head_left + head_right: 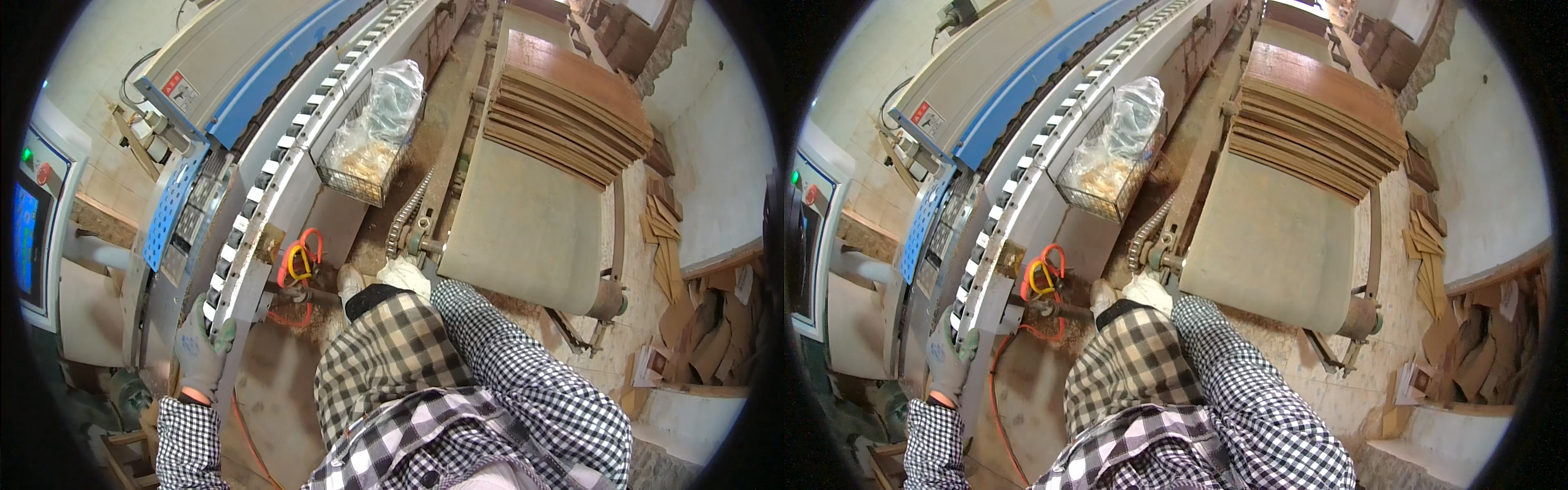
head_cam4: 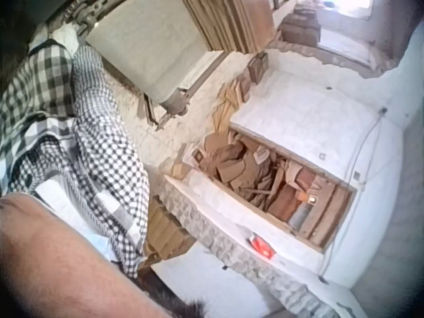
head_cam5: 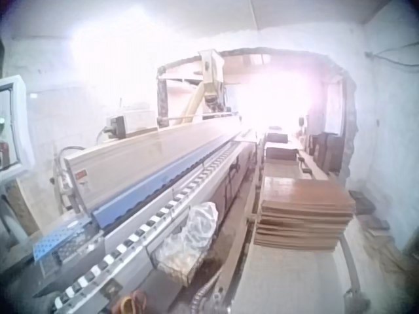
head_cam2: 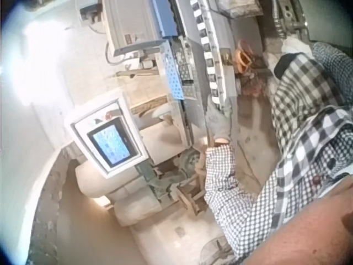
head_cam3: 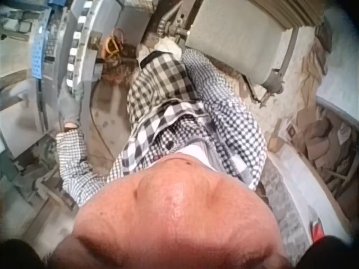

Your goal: The person feeds rectangular wooden boards through a belt sander one at a time, guiding them with gloved hands and stacking the finished boards on a nearby table. The person repeats this process for multiple boards throughout the clip.

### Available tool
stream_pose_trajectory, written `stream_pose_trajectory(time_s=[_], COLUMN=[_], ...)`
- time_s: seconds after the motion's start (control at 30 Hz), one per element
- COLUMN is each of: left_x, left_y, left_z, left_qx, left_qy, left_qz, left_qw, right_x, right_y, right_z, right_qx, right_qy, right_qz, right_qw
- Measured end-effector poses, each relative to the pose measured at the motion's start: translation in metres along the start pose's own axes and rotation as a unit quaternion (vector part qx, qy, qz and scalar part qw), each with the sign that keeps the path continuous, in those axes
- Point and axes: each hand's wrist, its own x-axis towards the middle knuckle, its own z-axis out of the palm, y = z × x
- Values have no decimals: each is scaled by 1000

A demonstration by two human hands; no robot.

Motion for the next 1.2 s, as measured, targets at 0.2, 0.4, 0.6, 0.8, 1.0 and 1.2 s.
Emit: stream_pose_trajectory(time_s=[0.2, 0.4, 0.6, 0.8, 1.0, 1.2], left_x=[3, 6, 1, -2, 2, 2], left_y=[3, 4, 5, -2, 5, -1], left_z=[-1, 1, 1, 2, 0, 2], left_qx=[-33, -52, -96, -92, -92, -81], left_qy=[-4, -22, -29, -59, -46, -43], left_qz=[0, -24, -43, -64, -68, -48], left_qw=[999, 998, 994, 992, 992, 995], right_x=[10, 2, 3, 3, 3, 6], right_y=[-13, 2, -14, -18, -21, -20], right_z=[-16, -3, -15, -20, -27, -33], right_qx=[-75, -25, 32, 73, 110, 162], right_qy=[-40, 0, -11, -20, -20, -15], right_qz=[-1, 26, 19, 17, 8, -8], right_qw=[996, 999, 999, 997, 994, 987])
